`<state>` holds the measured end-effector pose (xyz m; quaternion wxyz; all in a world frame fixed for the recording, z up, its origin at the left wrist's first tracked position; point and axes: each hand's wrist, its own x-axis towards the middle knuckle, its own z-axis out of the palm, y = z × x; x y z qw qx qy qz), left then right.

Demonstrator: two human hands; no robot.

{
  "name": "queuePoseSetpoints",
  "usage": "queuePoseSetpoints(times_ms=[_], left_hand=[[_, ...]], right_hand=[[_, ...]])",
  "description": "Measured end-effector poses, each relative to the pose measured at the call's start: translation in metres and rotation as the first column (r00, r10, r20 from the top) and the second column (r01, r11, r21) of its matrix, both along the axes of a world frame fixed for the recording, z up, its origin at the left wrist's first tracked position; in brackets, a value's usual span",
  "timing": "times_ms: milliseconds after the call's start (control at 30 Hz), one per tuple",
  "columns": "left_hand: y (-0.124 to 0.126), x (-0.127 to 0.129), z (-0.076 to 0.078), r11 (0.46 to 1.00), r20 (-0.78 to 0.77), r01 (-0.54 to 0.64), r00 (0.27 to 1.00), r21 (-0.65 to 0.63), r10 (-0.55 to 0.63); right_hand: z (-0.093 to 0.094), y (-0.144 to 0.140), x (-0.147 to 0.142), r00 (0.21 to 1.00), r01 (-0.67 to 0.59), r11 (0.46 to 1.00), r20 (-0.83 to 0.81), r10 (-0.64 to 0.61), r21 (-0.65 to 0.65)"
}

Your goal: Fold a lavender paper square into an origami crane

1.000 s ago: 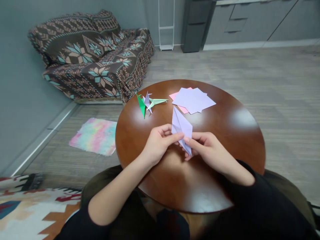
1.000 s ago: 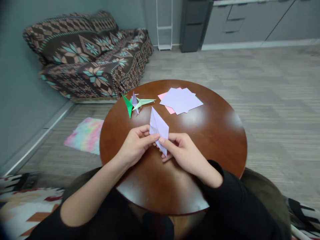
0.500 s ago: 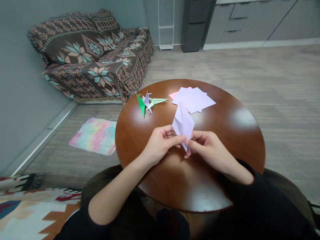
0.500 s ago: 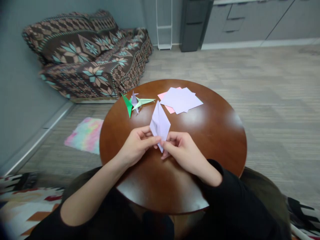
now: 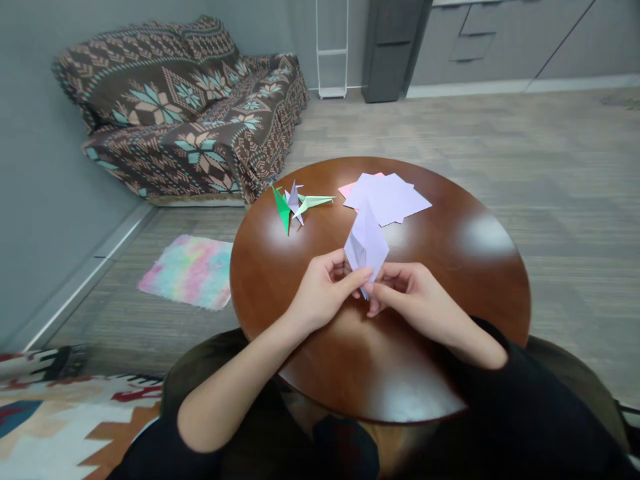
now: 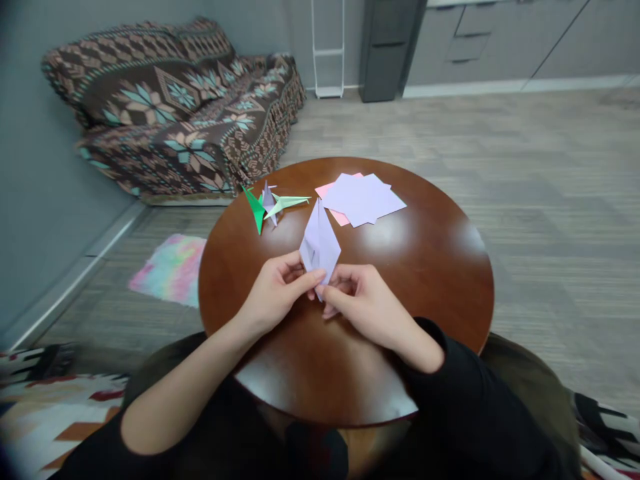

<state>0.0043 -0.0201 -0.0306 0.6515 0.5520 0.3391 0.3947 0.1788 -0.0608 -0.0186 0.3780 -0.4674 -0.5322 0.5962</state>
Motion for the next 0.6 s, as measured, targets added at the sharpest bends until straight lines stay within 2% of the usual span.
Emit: queuePoseSetpoints(times_ms=[400, 600], left_hand=[[-0.0022, 0.0016, 0.0025, 0.995, 0.017, -0.102, 0.995, -0.013, 0.102], [-0.0016, 0.0013, -0.0016, 0.987, 0.105, -0.157, 0.981, -0.042, 0.16]], right_hand=[[0.0009, -0.0013, -0.0007, 1.0, 0.027, 0.999, 0.015, -0.027, 0.045], [0.0035, -0.0025, -0.0019, 0.998, 0.046, 0.998, 0.035, -0.047, 0.038]])
